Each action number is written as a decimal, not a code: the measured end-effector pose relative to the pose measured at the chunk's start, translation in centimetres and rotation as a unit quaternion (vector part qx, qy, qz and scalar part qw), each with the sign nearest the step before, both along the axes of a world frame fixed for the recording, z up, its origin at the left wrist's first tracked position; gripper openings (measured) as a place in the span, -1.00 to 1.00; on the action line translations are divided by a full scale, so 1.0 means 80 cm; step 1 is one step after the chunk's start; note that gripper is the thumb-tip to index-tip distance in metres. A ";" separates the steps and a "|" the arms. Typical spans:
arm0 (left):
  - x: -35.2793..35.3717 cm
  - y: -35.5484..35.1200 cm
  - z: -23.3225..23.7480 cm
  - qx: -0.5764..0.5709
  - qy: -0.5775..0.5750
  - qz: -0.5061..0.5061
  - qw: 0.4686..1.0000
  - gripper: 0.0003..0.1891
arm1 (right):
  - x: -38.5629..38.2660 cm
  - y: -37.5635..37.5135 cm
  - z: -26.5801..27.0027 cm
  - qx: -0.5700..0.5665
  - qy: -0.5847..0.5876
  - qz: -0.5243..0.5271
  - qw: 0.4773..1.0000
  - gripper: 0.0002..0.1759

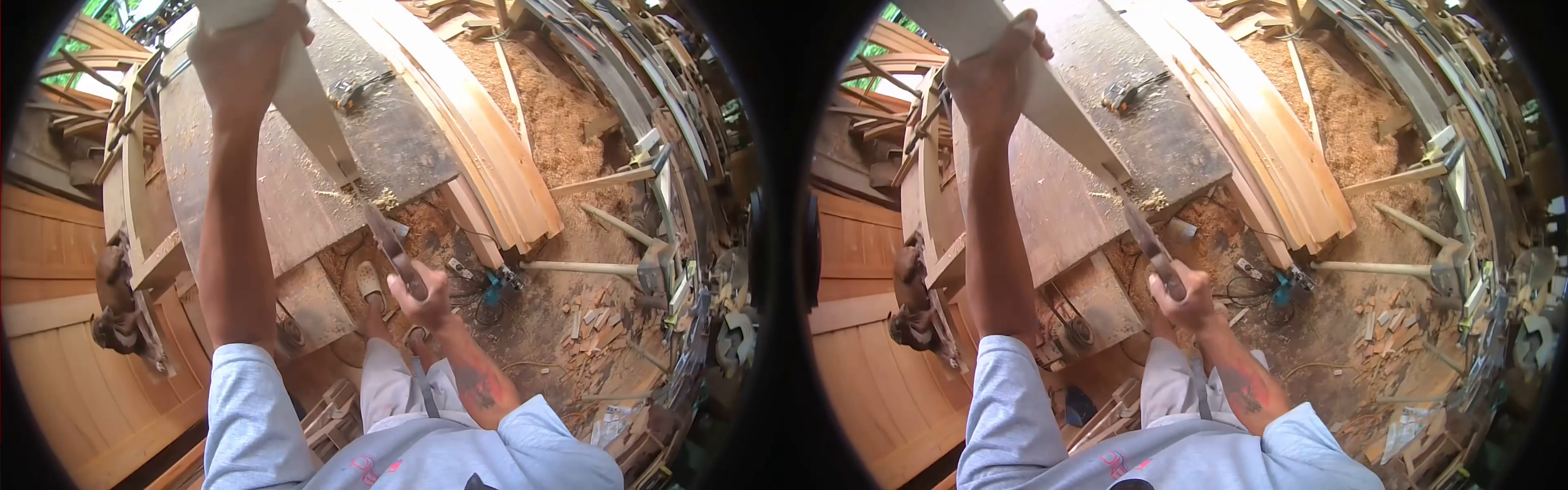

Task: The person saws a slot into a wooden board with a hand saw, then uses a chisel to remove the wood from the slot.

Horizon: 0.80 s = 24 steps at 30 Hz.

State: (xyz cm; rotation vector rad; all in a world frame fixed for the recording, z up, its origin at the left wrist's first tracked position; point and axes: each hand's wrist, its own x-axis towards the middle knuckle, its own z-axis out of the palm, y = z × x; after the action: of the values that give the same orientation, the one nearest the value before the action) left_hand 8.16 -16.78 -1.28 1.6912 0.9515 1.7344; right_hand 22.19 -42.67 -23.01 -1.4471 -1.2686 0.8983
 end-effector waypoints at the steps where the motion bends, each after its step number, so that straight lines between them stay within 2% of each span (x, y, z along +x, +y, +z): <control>1: -0.001 -0.001 0.002 0.011 0.044 0.045 0.998 -0.90 | 0.008 -0.019 0.025 0.009 -0.022 0.008 1.000 -0.92; 2: 0.001 -0.002 0.005 -0.017 0.038 0.070 0.997 -0.87 | 0.015 -0.040 0.049 0.019 -0.043 0.015 0.999 -0.90; 4: 0.000 0.001 0.006 -0.011 0.030 0.055 0.998 -0.88 | 0.044 -0.101 0.082 0.047 -0.063 0.026 0.997 -0.87; 5: -0.001 0.003 0.006 -0.013 0.024 0.045 0.999 -0.89 | 0.060 -0.132 0.109 -0.016 -0.039 0.014 0.999 -0.89; 6: -0.001 0.008 0.009 -0.002 0.023 0.041 0.999 -0.89 | 0.082 -0.164 0.116 0.011 -0.112 0.013 0.994 -0.87; 8: -0.003 0.012 0.011 -0.059 -0.001 0.054 0.997 -0.84 | 0.125 -0.219 0.148 -0.021 -0.144 0.022 0.989 -0.85; 9: -0.004 0.012 0.012 -0.050 -0.002 0.053 0.997 -0.84 | 0.149 -0.246 0.159 -0.027 -0.195 0.037 0.980 -0.84; 12: -0.015 0.026 0.011 -0.082 0.020 0.095 0.992 -0.65 | 0.190 -0.301 0.237 -0.086 -0.174 -0.001 0.981 -0.81; 13: -0.019 0.033 0.005 -0.070 0.017 0.093 0.993 -0.65 | 0.206 -0.318 0.258 -0.092 -0.194 -0.014 0.977 -0.77; 14: -0.020 0.036 -0.003 -0.034 0.039 0.136 0.989 -0.62 | 0.216 -0.330 0.286 -0.119 -0.163 -0.048 0.978 -0.76; 15: -0.019 0.036 -0.007 -0.001 0.061 0.180 0.982 -0.59 | 0.236 -0.353 0.294 -0.109 -0.180 -0.072 0.975 -0.75; 16: -0.013 0.031 -0.008 0.007 0.060 0.179 0.982 -0.59 | 0.251 -0.370 0.322 -0.152 -0.185 -0.077 0.968 -0.71; 17: -0.006 0.020 -0.012 0.014 0.068 0.176 0.982 -0.57 | 0.260 -0.403 0.324 -0.056 -0.383 -0.071 0.919 -0.59; 18: -0.006 0.011 -0.020 0.018 0.078 0.173 0.982 -0.55 | 0.294 -0.437 0.316 -0.053 -0.374 -0.051 0.925 -0.47; 19: -0.011 0.009 -0.034 0.016 0.081 0.174 0.981 -0.55 | 0.293 -0.441 0.324 -0.055 -0.371 -0.049 0.926 -0.47; 20: -0.012 0.012 -0.048 0.004 0.048 0.147 0.988 -0.54 | 0.294 -0.444 0.335 -0.082 -0.222 -0.152 0.960 -0.51; 21: -0.003 0.004 -0.043 -0.006 0.011 0.119 0.993 -0.53 | 0.295 -0.443 0.343 -0.102 -0.067 -0.252 0.960 -0.55; 22: 0.005 -0.009 -0.038 -0.036 -0.077 0.070 0.994 -0.54 | 0.296 -0.437 0.347 -0.098 -0.071 -0.256 0.959 -0.55; 24: -0.002 -0.007 -0.031 0.006 -0.103 0.060 0.993 -0.60 | 0.293 -0.421 0.350 -0.140 -0.083 -0.279 0.946 -0.57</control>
State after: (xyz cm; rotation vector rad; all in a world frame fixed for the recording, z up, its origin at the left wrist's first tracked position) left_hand 7.99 -17.37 -3.75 1.4543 0.9669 1.9528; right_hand 45.61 -76.35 4.98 -2.0083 -0.7862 0.5909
